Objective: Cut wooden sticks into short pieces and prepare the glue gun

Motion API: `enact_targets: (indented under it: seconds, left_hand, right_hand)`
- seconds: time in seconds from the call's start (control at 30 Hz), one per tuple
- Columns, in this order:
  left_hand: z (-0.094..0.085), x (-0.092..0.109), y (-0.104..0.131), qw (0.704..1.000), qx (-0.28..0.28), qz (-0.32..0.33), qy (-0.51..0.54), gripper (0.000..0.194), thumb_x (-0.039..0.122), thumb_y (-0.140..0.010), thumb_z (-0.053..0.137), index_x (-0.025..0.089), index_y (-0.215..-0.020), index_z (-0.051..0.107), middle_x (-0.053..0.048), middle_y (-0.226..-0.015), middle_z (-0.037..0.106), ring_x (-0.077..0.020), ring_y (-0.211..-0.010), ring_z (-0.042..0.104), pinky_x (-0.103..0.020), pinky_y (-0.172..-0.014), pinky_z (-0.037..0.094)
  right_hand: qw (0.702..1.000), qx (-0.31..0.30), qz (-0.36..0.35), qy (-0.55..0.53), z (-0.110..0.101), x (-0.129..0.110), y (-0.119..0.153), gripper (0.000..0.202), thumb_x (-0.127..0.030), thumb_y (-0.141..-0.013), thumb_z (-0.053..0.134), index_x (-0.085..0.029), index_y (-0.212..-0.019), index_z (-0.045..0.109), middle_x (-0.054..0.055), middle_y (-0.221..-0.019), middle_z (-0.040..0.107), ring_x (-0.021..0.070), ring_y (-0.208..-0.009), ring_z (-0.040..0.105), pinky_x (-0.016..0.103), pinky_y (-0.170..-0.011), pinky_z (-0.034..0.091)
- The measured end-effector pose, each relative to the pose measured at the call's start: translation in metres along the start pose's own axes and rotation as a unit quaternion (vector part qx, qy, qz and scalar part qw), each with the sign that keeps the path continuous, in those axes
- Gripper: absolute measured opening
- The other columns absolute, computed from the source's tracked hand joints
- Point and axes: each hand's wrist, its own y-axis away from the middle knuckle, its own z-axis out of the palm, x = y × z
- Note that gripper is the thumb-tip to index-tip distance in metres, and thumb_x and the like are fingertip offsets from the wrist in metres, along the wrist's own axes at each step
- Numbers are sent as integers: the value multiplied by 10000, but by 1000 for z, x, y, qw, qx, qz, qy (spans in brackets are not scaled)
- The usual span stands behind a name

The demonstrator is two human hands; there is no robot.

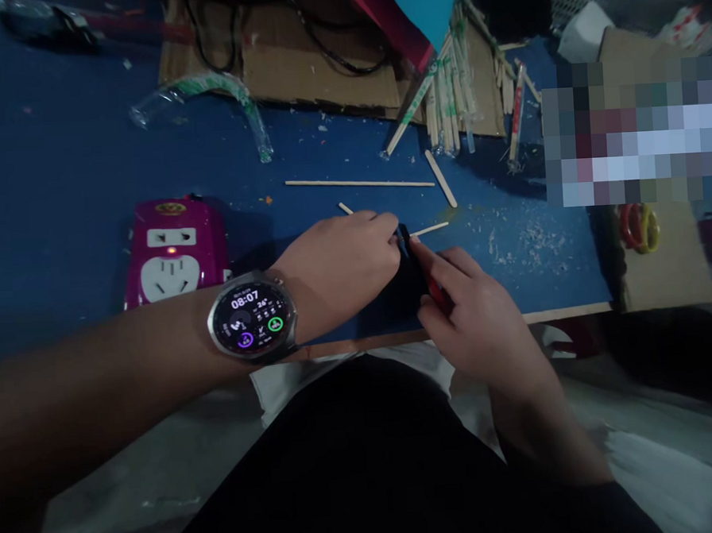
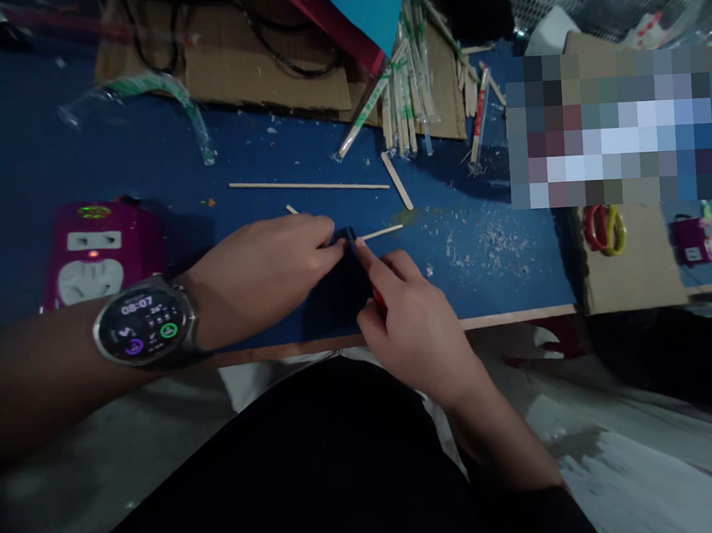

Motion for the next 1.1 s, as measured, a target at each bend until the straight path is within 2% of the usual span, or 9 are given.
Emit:
enact_targets:
  seconds: [0.13,0.33,0.53,0.73,0.97,1.1]
  left_hand:
    - [-5,3,-3,999,-28,-16,-9,298,63,-1030,477,128,-1100,759,-144,-1075,670,-321,-989,688,-393,-746,508]
    - [-9,3,-5,999,-32,-31,0,300,42,-1000,500,128,-1098,769,-144,-1071,692,-295,-948,700,-365,-728,496]
    - [-5,-4,-5,1000,-15,-5,17,294,16,-964,508,142,-1019,768,-118,-1036,703,-274,-916,686,-364,-722,458]
    - [-5,-4,-5,999,-3,-22,36,276,30,-969,523,149,-965,772,-113,-1027,711,-255,-871,674,-355,-715,447]
    - [-10,1,-6,999,-31,-21,4,356,11,-985,483,133,-1155,771,-127,-1096,706,-268,-957,689,-346,-742,476]
    - [-9,1,-6,999,-32,-20,-2,342,0,-975,483,130,-1115,767,-127,-1095,699,-282,-985,701,-354,-747,482]
  right_hand:
    - [1000,0,8,28,1,-3,2,706,-191,-986,560,-173,-1688,485,121,-1203,655,295,-990,703,435,-783,610]
    - [999,0,7,31,2,-5,8,701,-194,-999,546,-160,-1696,471,116,-1176,639,274,-948,684,413,-767,587]
    - [1000,-3,-4,4,2,0,-4,608,-214,-1066,485,-151,-1670,501,119,-1146,627,270,-966,672,410,-795,565]
    - [1000,-19,-4,-15,-3,4,-11,611,-203,-1051,491,-155,-1660,514,109,-1125,627,247,-878,663,401,-746,539]
    - [999,-28,-5,-14,-7,3,10,613,-209,-1058,487,-158,-1668,504,108,-1124,628,266,-926,675,415,-779,560]
    - [999,-30,-11,-22,-6,5,6,619,-207,-1063,476,-146,-1679,486,100,-1113,623,252,-922,672,399,-774,553]
